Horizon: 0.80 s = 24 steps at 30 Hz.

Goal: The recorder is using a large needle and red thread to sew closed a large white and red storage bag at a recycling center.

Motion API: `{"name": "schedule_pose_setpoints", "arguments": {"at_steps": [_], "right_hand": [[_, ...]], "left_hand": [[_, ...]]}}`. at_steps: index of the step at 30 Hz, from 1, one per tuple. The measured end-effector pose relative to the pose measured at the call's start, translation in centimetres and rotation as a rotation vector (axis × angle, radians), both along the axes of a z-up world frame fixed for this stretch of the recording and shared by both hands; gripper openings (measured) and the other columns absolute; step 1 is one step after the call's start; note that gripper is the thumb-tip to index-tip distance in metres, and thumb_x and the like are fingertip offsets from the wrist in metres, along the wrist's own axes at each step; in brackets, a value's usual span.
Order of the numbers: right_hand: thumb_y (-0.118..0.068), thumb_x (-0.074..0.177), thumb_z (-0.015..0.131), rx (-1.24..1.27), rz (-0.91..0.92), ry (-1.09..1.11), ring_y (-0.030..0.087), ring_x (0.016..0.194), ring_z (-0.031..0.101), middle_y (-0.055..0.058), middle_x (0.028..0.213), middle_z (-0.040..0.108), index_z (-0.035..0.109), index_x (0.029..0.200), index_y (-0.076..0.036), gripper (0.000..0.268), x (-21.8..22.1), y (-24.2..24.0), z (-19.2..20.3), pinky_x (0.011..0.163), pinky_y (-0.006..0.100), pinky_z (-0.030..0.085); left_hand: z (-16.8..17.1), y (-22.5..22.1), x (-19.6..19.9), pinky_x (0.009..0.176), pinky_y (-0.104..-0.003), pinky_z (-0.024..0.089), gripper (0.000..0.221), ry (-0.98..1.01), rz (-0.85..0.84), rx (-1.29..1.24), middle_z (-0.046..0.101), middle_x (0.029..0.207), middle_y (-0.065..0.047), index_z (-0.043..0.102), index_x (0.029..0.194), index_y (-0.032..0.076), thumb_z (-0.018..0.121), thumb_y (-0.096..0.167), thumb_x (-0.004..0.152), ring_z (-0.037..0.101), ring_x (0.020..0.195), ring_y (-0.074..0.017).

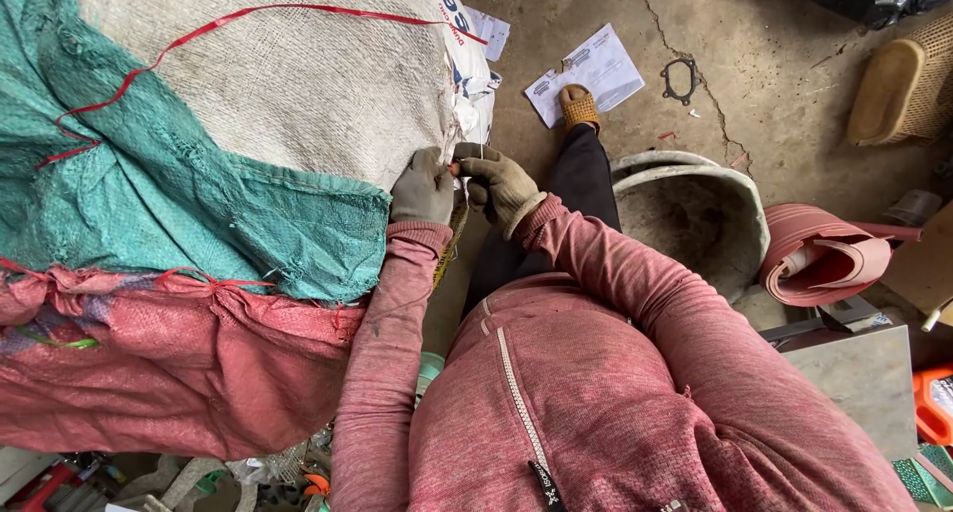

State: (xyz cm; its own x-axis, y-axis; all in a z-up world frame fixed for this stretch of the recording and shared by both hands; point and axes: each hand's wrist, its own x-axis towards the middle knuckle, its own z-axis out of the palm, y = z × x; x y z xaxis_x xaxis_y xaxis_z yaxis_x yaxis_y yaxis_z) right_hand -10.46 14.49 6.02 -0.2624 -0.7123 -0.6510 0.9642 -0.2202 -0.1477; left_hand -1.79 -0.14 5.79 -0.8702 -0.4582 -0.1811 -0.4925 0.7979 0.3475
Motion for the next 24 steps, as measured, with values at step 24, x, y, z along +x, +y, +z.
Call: {"name": "schedule_pose_setpoints", "arguments": {"at_steps": [24], "right_hand": [[-0.013,0.099,0.067,0.076,0.360,1.632,0.032,0.102,0.073,0.013,0.124,0.074,0.069,0.132,-0.015,0.033,0.3,2.7,1.8,0.085,0.041,0.059]], "left_hand": [[0.4,1.9,4.5,0.043,-0.027,0.041,0.021,0.004,0.664,1.039,0.061,0.070,-0.004,0.061,0.100,0.002,0.053,-0.009,0.084,0.052,0.051,-0.0106]]}}
